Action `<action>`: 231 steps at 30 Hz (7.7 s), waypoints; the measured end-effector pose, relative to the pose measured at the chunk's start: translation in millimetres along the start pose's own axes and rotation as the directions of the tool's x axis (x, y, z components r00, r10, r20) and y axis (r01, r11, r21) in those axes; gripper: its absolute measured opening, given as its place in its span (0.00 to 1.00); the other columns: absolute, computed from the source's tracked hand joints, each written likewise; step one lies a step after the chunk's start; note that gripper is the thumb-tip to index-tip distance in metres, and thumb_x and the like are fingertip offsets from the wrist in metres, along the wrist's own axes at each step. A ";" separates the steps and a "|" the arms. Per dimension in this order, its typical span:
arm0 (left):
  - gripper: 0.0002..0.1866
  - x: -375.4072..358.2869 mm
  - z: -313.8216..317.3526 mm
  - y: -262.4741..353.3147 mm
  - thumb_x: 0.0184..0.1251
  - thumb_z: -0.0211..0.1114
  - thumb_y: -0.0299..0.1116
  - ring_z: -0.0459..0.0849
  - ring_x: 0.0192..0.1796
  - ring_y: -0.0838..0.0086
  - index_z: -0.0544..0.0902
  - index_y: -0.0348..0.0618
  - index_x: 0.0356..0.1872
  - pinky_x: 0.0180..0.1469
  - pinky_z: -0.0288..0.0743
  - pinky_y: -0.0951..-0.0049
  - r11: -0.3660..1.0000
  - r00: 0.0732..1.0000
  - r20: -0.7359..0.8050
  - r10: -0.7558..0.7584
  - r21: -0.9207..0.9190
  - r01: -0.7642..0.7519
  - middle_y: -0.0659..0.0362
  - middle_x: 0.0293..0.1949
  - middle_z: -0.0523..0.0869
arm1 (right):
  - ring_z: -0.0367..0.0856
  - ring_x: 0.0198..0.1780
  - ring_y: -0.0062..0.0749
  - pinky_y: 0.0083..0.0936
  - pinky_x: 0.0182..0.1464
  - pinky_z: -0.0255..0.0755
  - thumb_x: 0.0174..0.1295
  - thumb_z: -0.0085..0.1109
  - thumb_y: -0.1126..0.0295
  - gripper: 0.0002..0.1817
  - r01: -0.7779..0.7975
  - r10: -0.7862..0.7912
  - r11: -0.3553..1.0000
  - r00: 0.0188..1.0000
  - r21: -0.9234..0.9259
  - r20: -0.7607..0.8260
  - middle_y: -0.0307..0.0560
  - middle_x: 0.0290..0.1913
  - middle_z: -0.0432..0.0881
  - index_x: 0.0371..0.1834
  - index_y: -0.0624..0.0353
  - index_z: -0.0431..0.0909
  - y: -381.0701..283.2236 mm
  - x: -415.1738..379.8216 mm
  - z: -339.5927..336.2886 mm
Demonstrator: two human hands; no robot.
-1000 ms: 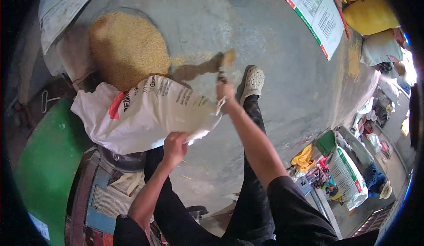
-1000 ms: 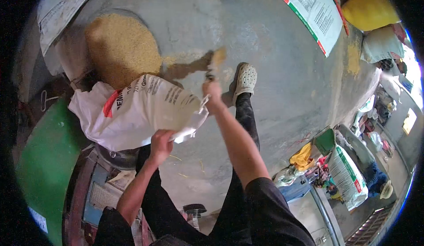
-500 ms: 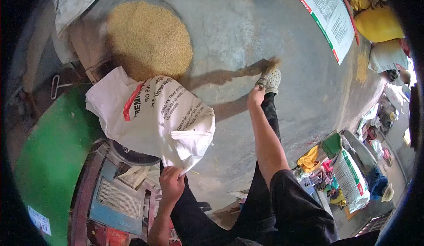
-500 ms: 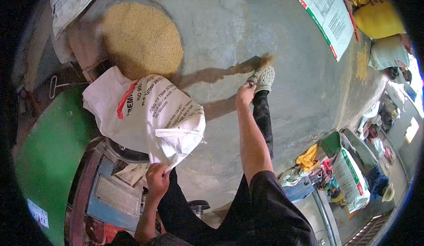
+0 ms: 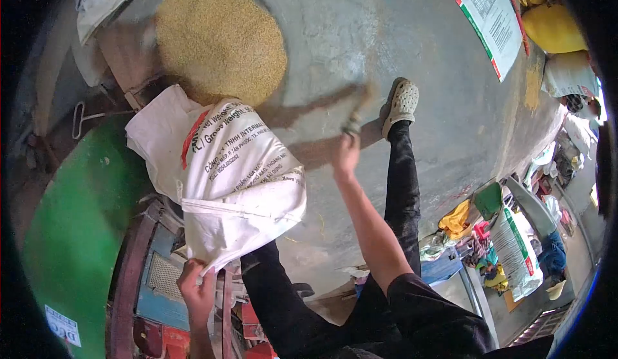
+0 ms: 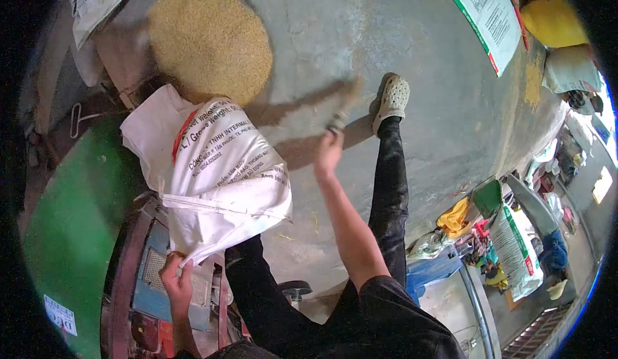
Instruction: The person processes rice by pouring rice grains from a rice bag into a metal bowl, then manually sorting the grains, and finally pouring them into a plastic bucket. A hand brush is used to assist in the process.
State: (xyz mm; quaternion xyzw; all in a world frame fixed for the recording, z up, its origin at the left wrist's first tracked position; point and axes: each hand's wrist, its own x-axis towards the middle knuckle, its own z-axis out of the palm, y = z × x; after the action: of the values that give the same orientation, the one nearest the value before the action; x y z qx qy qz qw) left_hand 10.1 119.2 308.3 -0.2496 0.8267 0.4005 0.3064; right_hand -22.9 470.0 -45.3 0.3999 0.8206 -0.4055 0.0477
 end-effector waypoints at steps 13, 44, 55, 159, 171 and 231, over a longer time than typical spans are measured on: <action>0.06 -2.3 -9.5 -48.2 0.64 0.56 0.26 0.74 0.33 0.77 0.75 0.32 0.34 0.38 0.67 0.77 0.959 0.975 -0.026 -0.220 -0.187 0.211 0.57 0.29 0.78 | 0.61 0.21 0.15 0.18 0.21 0.58 0.68 0.47 0.61 0.16 -0.453 0.327 0.883 0.784 0.125 0.528 0.33 0.25 0.69 0.51 0.59 0.72 -54.5 -37.0 -10.0; 0.22 0.8 -20.5 -132.2 0.62 0.65 0.41 0.68 0.48 0.74 0.74 0.31 0.47 0.55 0.61 0.73 0.827 0.832 -0.146 -0.535 -0.290 0.481 0.57 0.48 0.67 | 0.68 0.26 0.29 0.27 0.34 0.68 0.65 0.49 0.65 0.22 0.230 -0.199 0.973 0.788 0.021 0.583 0.52 0.29 0.76 0.62 0.55 0.67 -43.3 -29.9 24.9; 0.14 12.3 -15.0 -104.2 0.64 0.62 0.39 0.67 0.38 0.81 0.75 0.37 0.28 0.43 0.61 0.78 0.887 0.895 -0.099 -0.434 -0.220 0.406 0.65 0.31 0.73 | 0.79 0.38 0.59 0.43 0.39 0.71 0.64 0.47 0.62 0.17 -0.109 0.104 0.973 0.994 -0.205 -0.032 0.62 0.33 0.80 0.51 0.61 0.73 74.5 35.3 -32.5; 0.24 187.2 75.2 -83.1 0.55 0.59 0.34 0.78 0.48 0.46 0.71 0.31 0.52 0.53 0.71 0.54 0.765 0.628 -0.548 -0.553 -0.632 0.122 0.38 0.47 0.78 | 0.83 0.27 0.32 0.29 0.30 0.73 0.51 0.58 0.75 0.06 0.812 -0.260 0.552 0.383 -0.189 0.886 0.52 0.20 0.80 0.25 0.69 0.77 -395.1 -215.5 -177.3; 0.15 119.2 14.8 -20.4 0.58 0.56 0.33 0.80 0.45 0.46 0.77 0.36 0.43 0.50 0.72 0.52 0.716 0.770 -0.412 -0.486 -0.694 0.080 0.40 0.39 0.81 | 0.84 0.29 0.45 0.30 0.28 0.73 0.46 0.63 0.74 0.06 0.958 -0.319 0.281 0.035 0.059 0.947 0.55 0.22 0.80 0.26 0.65 0.78 -473.8 -258.2 -217.9; 0.24 117.9 -94.3 159.2 0.58 0.52 0.33 0.83 0.43 0.54 0.70 0.24 0.52 0.37 0.77 0.58 -0.025 0.686 -0.390 -0.614 -0.859 -0.511 0.41 0.43 0.80 | 0.73 0.51 0.28 0.24 0.56 0.63 0.54 0.60 0.72 0.24 0.872 -0.449 0.490 0.248 0.005 0.859 0.44 0.50 0.76 0.55 0.66 0.69 -736.1 -305.5 -363.1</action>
State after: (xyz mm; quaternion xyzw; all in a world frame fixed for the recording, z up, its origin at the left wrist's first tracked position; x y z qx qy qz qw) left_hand -204.7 110.8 352.4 -0.5574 0.2999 0.7098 -0.3090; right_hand -238.7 278.3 781.5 -0.2462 0.8715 -0.2928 0.3067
